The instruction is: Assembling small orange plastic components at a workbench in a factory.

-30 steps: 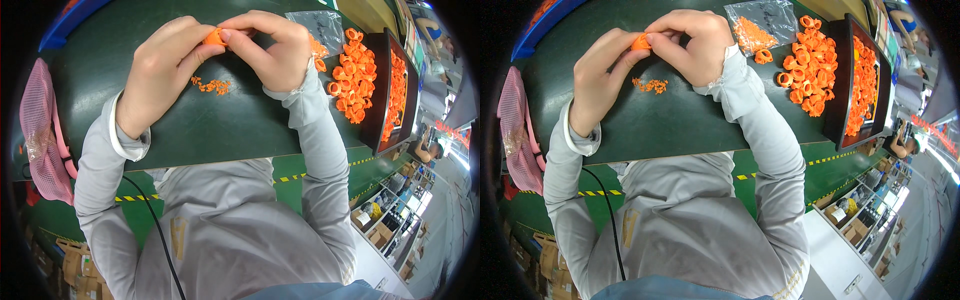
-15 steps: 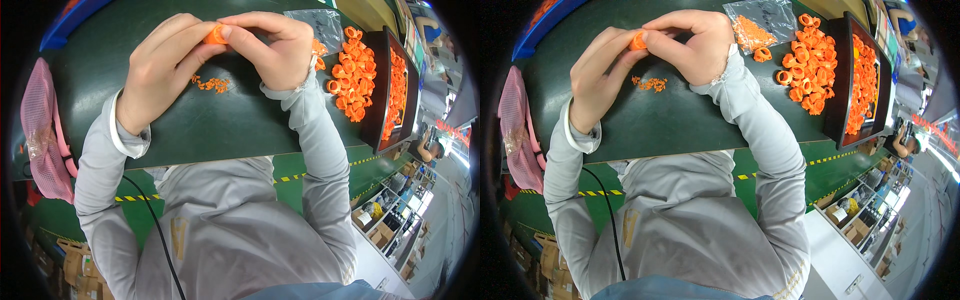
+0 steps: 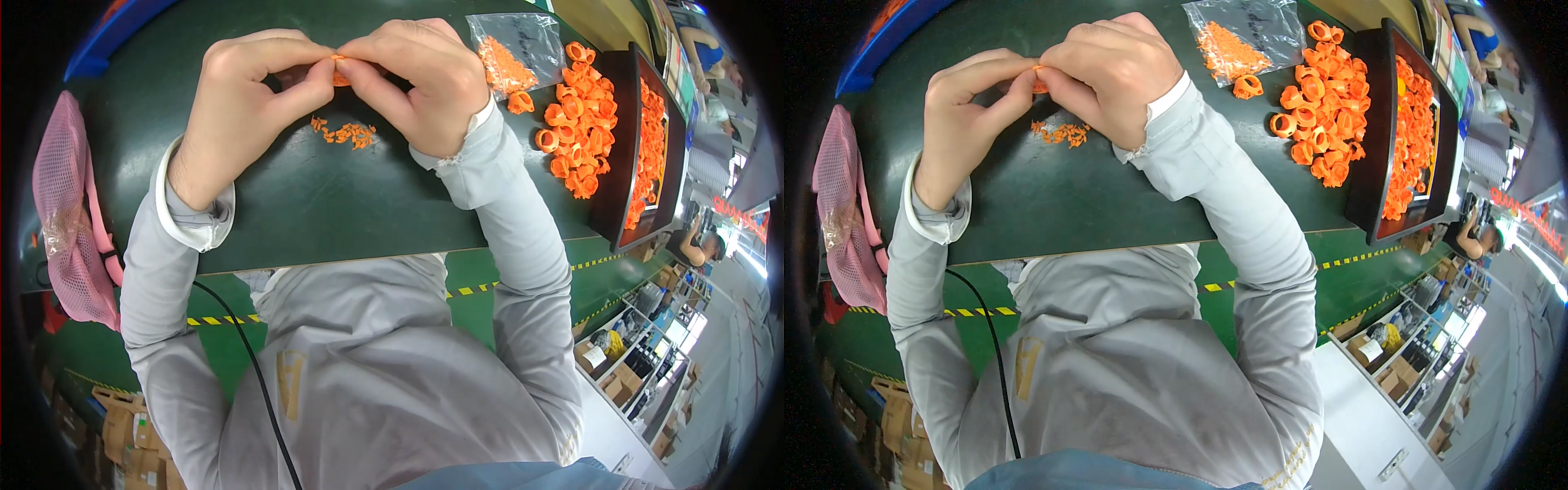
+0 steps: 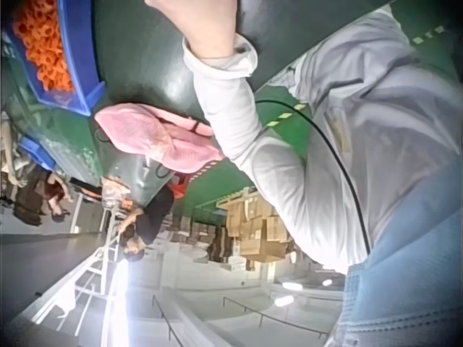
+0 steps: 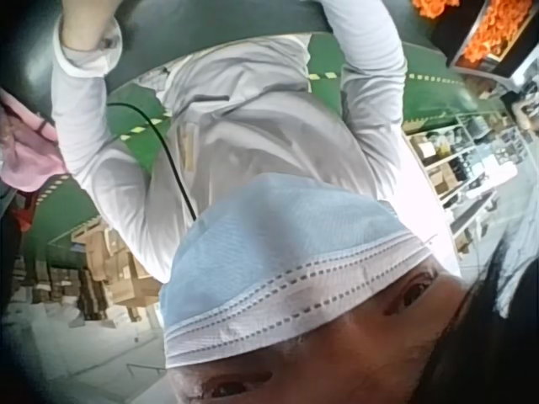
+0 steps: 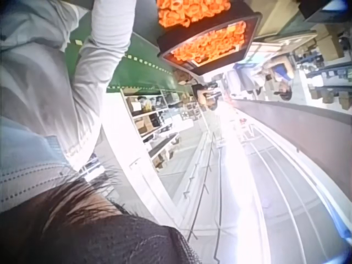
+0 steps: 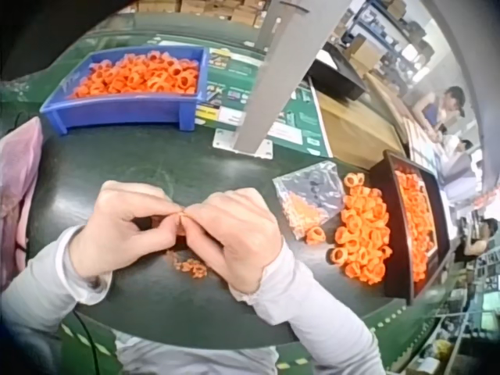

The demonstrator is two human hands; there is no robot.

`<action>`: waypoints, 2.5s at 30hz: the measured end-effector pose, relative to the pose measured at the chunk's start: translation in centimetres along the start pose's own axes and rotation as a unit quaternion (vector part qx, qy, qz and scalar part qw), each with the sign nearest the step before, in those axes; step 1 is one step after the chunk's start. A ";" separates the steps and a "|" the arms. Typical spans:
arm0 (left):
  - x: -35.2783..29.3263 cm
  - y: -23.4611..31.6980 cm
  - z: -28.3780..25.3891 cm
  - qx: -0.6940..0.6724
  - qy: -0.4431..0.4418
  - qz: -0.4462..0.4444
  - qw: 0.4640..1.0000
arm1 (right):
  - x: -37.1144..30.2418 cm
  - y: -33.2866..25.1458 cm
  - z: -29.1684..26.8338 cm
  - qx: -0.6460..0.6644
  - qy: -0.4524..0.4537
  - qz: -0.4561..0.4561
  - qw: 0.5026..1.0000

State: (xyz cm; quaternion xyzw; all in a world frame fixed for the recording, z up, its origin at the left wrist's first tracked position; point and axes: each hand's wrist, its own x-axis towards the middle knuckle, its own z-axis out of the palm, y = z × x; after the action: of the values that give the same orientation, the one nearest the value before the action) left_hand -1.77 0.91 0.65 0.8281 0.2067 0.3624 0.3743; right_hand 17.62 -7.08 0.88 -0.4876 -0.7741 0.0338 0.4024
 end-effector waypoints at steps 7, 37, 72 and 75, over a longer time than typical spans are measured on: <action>-0.4 0.5 0.3 -0.020 -0.017 -0.044 0.999 | 0.1 0.2 -0.8 -0.003 -0.069 -0.036 0.997; -0.6 1.2 0.2 -0.006 -0.070 -0.043 0.997 | 0.9 2.7 -0.7 -0.168 -0.036 -0.274 0.946; -0.4 0.7 0.5 0.088 -0.060 0.103 0.989 | 0.1 3.5 -0.7 -0.079 -0.030 -0.214 0.973; -0.9 0.6 0.2 0.085 -0.063 0.081 0.991 | 1.0 0.3 -1.4 0.090 -0.058 0.009 0.994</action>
State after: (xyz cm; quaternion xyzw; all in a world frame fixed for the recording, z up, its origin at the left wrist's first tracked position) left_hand -2.16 -0.13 0.65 0.8921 0.1449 0.3198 0.2843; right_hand 18.56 -6.65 2.25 -0.4532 -0.7858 0.1353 0.3985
